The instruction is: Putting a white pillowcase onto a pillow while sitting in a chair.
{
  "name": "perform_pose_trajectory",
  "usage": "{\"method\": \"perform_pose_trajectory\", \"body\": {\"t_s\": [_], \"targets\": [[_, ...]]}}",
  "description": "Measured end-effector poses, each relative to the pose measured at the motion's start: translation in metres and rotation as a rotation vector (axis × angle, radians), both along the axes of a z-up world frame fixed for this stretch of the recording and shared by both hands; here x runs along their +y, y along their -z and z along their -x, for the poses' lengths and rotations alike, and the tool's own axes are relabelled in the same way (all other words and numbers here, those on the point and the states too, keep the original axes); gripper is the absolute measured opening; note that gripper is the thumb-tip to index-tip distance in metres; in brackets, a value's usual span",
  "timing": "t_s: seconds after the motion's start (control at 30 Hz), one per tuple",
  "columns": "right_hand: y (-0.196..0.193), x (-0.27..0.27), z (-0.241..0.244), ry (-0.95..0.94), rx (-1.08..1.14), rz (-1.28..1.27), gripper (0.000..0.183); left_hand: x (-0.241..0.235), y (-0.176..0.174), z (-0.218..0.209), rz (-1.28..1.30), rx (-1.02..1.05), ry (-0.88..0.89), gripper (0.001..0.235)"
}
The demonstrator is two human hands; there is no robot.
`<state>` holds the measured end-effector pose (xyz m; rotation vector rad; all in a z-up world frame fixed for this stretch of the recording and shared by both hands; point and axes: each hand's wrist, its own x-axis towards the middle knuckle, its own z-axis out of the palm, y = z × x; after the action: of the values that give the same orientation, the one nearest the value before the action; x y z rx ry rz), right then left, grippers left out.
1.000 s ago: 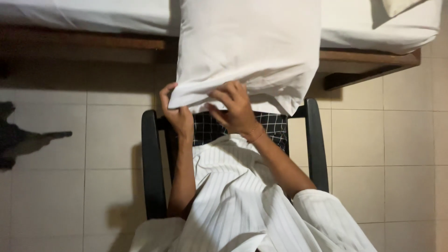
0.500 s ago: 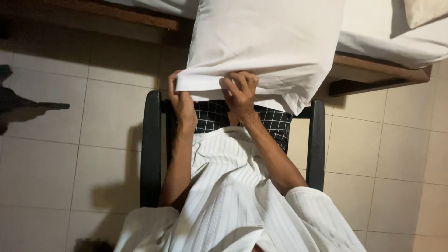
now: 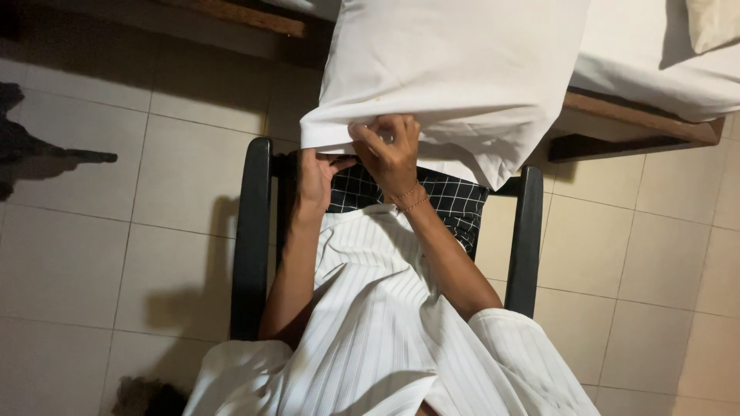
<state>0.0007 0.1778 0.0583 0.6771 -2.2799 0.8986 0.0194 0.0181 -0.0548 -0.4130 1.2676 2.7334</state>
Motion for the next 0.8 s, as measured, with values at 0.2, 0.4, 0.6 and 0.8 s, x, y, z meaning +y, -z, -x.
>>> {"method": "perform_pose_trajectory", "body": {"t_s": [0.2, 0.4, 0.6, 0.8], "targets": [[-0.001, -0.007, 0.001, 0.001, 0.012, 0.005, 0.030, -0.007, -0.006, 0.000, -0.070, 0.036, 0.030, 0.063], [-0.002, -0.005, 0.004, -0.061, 0.050, -0.024, 0.034, -0.004, -0.026, -0.004, 0.041, 0.049, 0.030, 0.060], [0.004, 0.017, 0.012, -0.082, 0.000, -0.094, 0.045, -0.002, -0.036, 0.005, 0.132, -0.048, -0.032, 0.036], [0.015, 0.029, 0.007, -0.121, 0.013, -0.151, 0.049, -0.003, -0.036, 0.005, 0.106, -0.068, -0.033, 0.034]]}}
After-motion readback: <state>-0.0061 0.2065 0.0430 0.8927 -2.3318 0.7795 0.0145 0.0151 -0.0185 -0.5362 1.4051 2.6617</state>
